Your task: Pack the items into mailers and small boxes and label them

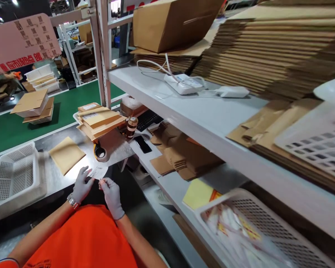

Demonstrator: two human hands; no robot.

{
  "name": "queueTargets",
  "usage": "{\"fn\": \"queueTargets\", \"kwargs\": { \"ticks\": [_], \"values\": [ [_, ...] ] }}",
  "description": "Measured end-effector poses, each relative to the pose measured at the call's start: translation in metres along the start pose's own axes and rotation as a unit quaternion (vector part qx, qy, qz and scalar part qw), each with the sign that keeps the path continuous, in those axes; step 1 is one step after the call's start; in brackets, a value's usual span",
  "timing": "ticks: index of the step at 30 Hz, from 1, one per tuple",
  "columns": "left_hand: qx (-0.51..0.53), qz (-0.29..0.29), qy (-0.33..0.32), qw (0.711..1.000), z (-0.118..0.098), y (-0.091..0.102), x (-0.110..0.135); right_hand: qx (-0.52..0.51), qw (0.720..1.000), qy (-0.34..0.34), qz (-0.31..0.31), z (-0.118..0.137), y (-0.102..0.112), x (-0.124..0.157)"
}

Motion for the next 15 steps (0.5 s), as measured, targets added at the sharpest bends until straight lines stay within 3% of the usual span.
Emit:
{"fn": "queueTargets", "kwargs": {
  "ticks": [2, 3, 6, 11, 13, 15],
  "values": [
    [-0.056, 0.077, -0.130, 0.987, -0.026, -0.019, 0.019, 0.017, 1.000, 0.012, 0.017, 0.002, 0.001, 0.001],
    [-0.062, 0.114, -0.159, 0.979, -0.032, -0.028, 0.027, 0.025, 0.999, 0.017, 0.026, 0.002, 0.002, 0.001],
    [-0.057, 0.153, -0.151, 0.975, -0.037, -0.039, 0.035, 0.059, 0.996, 0.037, 0.057, 0.007, 0.004, 0.000],
    [-0.038, 0.140, -0.058, 0.988, -0.028, -0.037, 0.035, 0.097, 0.989, 0.058, 0.094, 0.012, 0.007, 0.002],
    [0.033, 0.131, 0.051, 0.990, -0.016, -0.035, 0.032, 0.078, 0.992, 0.035, 0.098, 0.007, 0.007, 0.007],
    [0.136, 0.114, 0.186, 0.966, 0.000, -0.036, 0.031, 0.017, 0.995, -0.022, 0.098, -0.005, 0.009, 0.014]
  ]
}}
Point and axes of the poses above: each hand's wrist, its own x-axis away from the middle knuckle, its own y-axis out of the back of the hand, z = x × y, the point moved 10 cm from there along -x, towards the middle knuckle, and after that the axes turned 12 degrees about y, right-handed, at the moved point
